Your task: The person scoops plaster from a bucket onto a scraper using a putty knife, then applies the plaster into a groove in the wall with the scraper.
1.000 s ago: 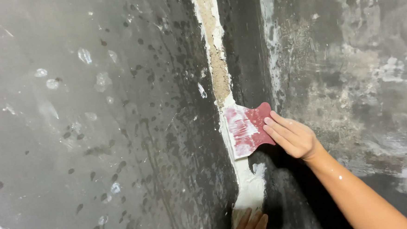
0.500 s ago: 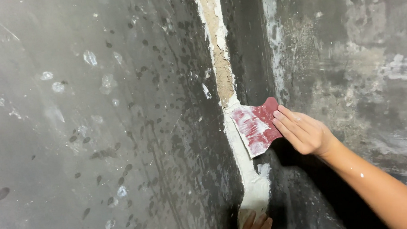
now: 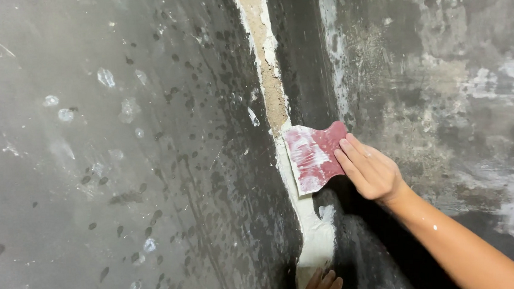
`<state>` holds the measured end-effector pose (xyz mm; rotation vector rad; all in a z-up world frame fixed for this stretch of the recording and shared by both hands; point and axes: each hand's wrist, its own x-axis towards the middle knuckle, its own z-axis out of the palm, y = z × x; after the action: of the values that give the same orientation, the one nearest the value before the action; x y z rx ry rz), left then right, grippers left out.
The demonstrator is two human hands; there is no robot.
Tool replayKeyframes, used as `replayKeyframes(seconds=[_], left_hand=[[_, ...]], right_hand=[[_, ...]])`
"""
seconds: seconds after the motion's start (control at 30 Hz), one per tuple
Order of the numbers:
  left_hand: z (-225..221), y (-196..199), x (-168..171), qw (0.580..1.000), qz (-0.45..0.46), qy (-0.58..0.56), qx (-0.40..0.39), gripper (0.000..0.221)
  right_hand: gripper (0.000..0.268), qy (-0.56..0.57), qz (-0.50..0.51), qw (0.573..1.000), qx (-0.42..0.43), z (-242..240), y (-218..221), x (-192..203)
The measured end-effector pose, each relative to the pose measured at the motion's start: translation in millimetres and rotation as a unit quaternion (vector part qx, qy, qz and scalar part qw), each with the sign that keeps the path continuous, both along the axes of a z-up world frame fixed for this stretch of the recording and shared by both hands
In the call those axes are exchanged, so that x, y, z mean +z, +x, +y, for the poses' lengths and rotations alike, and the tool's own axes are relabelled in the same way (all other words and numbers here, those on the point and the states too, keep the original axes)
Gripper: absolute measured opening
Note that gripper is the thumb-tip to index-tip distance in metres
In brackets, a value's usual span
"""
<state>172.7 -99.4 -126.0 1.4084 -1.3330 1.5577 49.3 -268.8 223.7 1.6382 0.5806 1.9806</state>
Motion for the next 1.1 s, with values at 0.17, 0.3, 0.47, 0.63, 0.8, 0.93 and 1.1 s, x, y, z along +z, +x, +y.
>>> replayKeyframes(seconds=[0.17, 0.3, 0.47, 0.63, 0.8, 0.93, 1.1], left_hand=[[13, 8, -18, 0.997, 0.043, 0.066, -0.018, 0.033], [13, 18, -34, 0.995, 0.018, 0.095, -0.017, 0.033], [19, 21, -39, 0.991, 0.026, 0.133, -0.019, 0.031], [10, 31, -46, 0.99, -0.027, 0.135, -0.035, 0.033], [4, 14, -48, 0.995, 0.051, 0.075, -0.041, 0.03], [5, 20, -58, 0.991, 0.087, 0.1, -0.008, 0.029], [5, 22, -62, 0.995, 0.059, 0.075, -0.031, 0.03]], right_hand=[[0.024, -0.009, 0.009, 1.0, -0.015, -2, 13, -7], [0.024, -0.017, 0.035, 0.999, -0.035, -5, 10, -22], [0.026, -0.009, 0.055, 0.998, -0.018, -5, -5, -29], [0.026, 0.026, 0.021, 0.999, 0.0, 1, -11, -18], [0.026, 0.031, 0.003, 1.0, -0.004, 12, -1, -4], [0.027, 0.029, 0.02, 0.999, -0.033, 16, 8, -7], [0.028, 0.015, 0.041, 0.998, -0.05, 14, 2, -22]])
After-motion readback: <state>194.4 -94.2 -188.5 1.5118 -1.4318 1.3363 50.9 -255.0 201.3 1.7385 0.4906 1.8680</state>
